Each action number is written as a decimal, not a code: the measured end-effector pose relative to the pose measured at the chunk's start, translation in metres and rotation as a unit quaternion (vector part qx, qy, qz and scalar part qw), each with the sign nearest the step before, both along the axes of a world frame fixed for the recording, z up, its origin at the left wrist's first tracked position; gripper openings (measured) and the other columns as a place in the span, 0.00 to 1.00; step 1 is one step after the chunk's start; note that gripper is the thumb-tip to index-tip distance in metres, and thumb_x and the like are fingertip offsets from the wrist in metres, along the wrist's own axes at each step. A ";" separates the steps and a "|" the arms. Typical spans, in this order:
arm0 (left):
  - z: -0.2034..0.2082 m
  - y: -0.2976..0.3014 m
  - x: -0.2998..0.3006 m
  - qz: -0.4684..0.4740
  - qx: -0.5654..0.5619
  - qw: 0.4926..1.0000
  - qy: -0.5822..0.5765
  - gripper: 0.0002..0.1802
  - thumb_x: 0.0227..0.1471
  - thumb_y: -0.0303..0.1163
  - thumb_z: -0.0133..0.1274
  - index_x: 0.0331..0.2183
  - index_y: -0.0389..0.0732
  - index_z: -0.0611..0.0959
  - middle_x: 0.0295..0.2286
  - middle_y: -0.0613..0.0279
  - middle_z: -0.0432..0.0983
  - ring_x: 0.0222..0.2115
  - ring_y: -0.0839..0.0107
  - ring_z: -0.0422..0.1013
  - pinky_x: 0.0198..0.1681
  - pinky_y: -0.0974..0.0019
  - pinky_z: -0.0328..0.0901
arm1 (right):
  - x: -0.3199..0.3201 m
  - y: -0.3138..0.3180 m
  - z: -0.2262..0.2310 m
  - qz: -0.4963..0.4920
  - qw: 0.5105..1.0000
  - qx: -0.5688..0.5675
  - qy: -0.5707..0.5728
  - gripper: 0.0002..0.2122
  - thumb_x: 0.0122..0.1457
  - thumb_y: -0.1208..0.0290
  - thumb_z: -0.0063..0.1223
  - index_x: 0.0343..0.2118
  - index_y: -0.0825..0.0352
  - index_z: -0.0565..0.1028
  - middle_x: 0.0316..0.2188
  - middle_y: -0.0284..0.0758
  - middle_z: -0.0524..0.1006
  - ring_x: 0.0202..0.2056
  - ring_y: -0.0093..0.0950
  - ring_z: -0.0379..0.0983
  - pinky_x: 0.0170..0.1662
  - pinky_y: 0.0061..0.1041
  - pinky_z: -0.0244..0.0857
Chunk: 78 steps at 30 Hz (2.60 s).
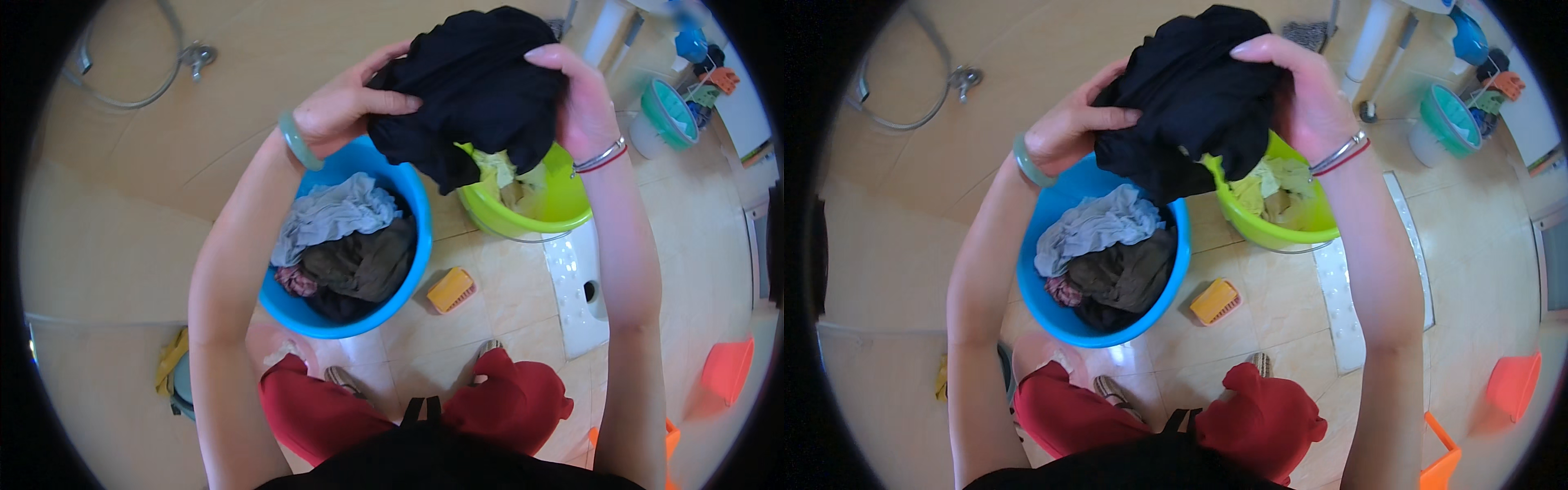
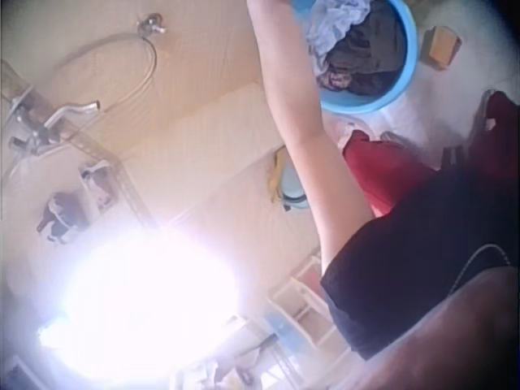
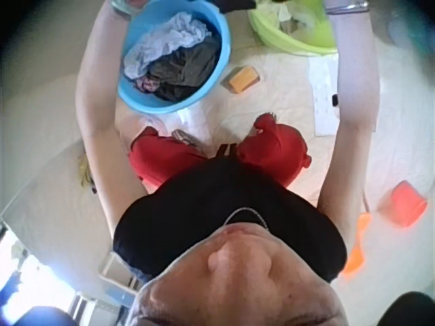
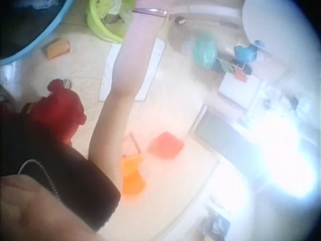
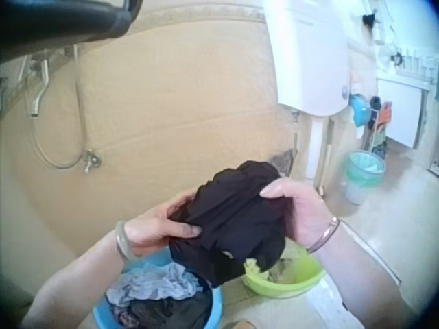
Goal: The person hand washes a white cloth in a blue basin using a yellow sponge and water. They then transfer various clothes from a green bucket into the blue basin, including a plaid shirt, dark pants, and a grey shirt. Finally, they move light-colored clothes from the blue basin back into the green bucket.
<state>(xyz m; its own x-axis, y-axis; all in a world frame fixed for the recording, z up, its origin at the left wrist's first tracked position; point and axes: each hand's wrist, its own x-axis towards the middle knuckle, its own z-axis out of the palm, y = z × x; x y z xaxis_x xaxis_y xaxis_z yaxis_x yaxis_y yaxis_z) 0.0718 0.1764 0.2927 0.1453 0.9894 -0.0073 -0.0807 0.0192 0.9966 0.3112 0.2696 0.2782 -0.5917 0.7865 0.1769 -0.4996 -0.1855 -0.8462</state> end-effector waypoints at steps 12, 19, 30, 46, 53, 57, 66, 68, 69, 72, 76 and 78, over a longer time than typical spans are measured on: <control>-0.013 -0.092 -0.091 0.138 0.041 0.979 0.144 0.22 0.47 0.20 0.46 0.48 0.36 0.72 0.42 0.62 0.71 0.42 0.74 0.67 0.48 0.71 0.61 | -0.105 -0.070 -0.087 -0.057 0.876 0.345 -0.333 0.15 0.46 0.61 0.62 0.24 0.67 0.70 0.20 0.27 0.69 0.26 0.18 0.65 0.29 0.19 0.59; -0.035 -0.102 -0.102 0.101 -0.056 0.974 0.193 0.20 0.48 0.24 0.47 0.47 0.38 0.74 0.33 0.65 0.73 0.36 0.79 0.68 0.43 0.73 0.63 | -0.122 -0.080 -0.130 0.030 0.920 0.223 -0.321 0.16 0.50 0.58 0.57 0.32 0.68 0.73 0.28 0.36 0.76 0.33 0.26 0.71 0.39 0.25 0.64; -0.161 -0.042 -0.078 0.045 0.032 0.945 0.323 0.17 0.54 0.33 0.50 0.45 0.37 0.76 0.37 0.64 0.75 0.39 0.77 0.69 0.44 0.73 0.64 | -0.050 -0.059 -0.143 -0.164 0.763 0.442 -0.442 0.15 0.52 0.60 0.55 0.37 0.66 0.73 0.34 0.39 0.76 0.34 0.34 0.72 0.39 0.27 0.66; -0.307 -0.201 0.103 0.252 -0.598 0.729 -0.218 0.39 0.51 0.54 0.48 0.58 0.49 0.55 0.57 0.61 0.49 0.53 0.61 0.57 0.42 0.53 0.66 | 0.000 -0.136 -0.315 0.005 0.793 -0.007 -0.610 0.23 0.55 0.50 0.46 0.47 0.62 0.73 0.40 0.45 0.74 0.40 0.36 0.71 0.44 0.28 0.64; -0.387 -0.188 0.119 0.299 -0.591 0.722 -0.199 0.40 0.49 0.64 0.41 0.57 0.51 0.58 0.55 0.65 0.55 0.51 0.60 0.59 0.40 0.49 0.66 | -0.031 -0.152 -0.367 0.003 0.688 -0.105 -0.718 0.29 0.48 0.38 0.43 0.46 0.54 0.74 0.45 0.48 0.70 0.50 0.45 0.61 0.54 0.37 0.52; -0.403 -0.180 0.130 0.324 -0.604 0.696 -0.215 0.40 0.50 0.66 0.39 0.55 0.50 0.62 0.51 0.66 0.63 0.46 0.61 0.65 0.41 0.51 0.66 | -0.039 -0.157 -0.378 -0.011 0.667 -0.064 -0.742 0.27 0.48 0.40 0.44 0.43 0.54 0.75 0.45 0.45 0.72 0.52 0.41 0.59 0.56 0.35 0.48; -0.343 -0.211 0.140 0.263 -0.576 0.746 -0.207 0.38 0.50 0.64 0.42 0.58 0.62 0.55 0.51 0.69 0.62 0.46 0.69 0.64 0.49 0.60 0.58 | 0.006 -0.205 -0.350 -0.043 0.650 -0.258 -0.714 0.24 0.46 0.45 0.47 0.43 0.54 0.72 0.38 0.41 0.77 0.51 0.39 0.60 0.54 0.33 0.52; -0.308 -0.221 0.140 0.255 -0.569 0.750 -0.223 0.38 0.49 0.64 0.43 0.58 0.62 0.54 0.51 0.69 0.62 0.46 0.70 0.63 0.50 0.60 0.55 | 0.010 -0.217 -0.319 -0.060 0.664 -0.255 -0.701 0.20 0.48 0.51 0.52 0.42 0.56 0.73 0.36 0.39 0.76 0.41 0.32 0.69 0.42 0.28 0.64; -0.285 -0.226 0.139 0.244 -0.566 0.753 -0.231 0.39 0.49 0.64 0.43 0.58 0.62 0.54 0.50 0.69 0.62 0.46 0.71 0.63 0.51 0.61 0.54 | 0.013 -0.223 -0.298 -0.074 0.668 -0.255 -0.695 0.19 0.49 0.54 0.55 0.42 0.57 0.73 0.35 0.38 0.75 0.35 0.29 0.73 0.36 0.26 0.69; -0.226 -0.239 0.134 0.228 -0.546 0.773 -0.229 0.38 0.51 0.62 0.43 0.59 0.58 0.55 0.50 0.65 0.62 0.48 0.70 0.63 0.50 0.60 0.57 | 0.029 -0.246 -0.256 -0.096 0.722 -0.295 -0.618 0.18 0.54 0.60 0.51 0.46 0.60 0.72 0.38 0.35 0.74 0.39 0.25 0.70 0.41 0.22 0.66; -0.150 -0.245 0.112 0.237 -0.510 0.799 -0.213 0.34 0.55 0.57 0.41 0.58 0.56 0.57 0.48 0.63 0.65 0.47 0.72 0.65 0.46 0.64 0.63 | 0.009 -0.250 -0.168 -0.082 0.765 -0.326 -0.549 0.18 0.58 0.62 0.47 0.51 0.61 0.69 0.41 0.32 0.73 0.42 0.23 0.68 0.45 0.19 0.62; -0.118 -0.246 0.095 0.253 -0.498 0.807 -0.191 0.31 0.55 0.55 0.42 0.57 0.56 0.60 0.45 0.64 0.67 0.43 0.74 0.66 0.41 0.68 0.65 | -0.010 -0.249 -0.125 -0.061 0.791 -0.302 -0.528 0.19 0.58 0.58 0.47 0.52 0.57 0.68 0.41 0.31 0.72 0.42 0.22 0.68 0.43 0.20 0.64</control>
<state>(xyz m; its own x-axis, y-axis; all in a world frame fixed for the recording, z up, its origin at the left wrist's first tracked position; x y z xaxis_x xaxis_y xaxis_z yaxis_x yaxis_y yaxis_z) 0.1673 -0.0697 0.1747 -0.0959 0.4540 -0.8858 -0.6277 0.6631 0.4078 0.3010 0.0204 0.1536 -0.0726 0.6014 -0.7957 0.3818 -0.7202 -0.5792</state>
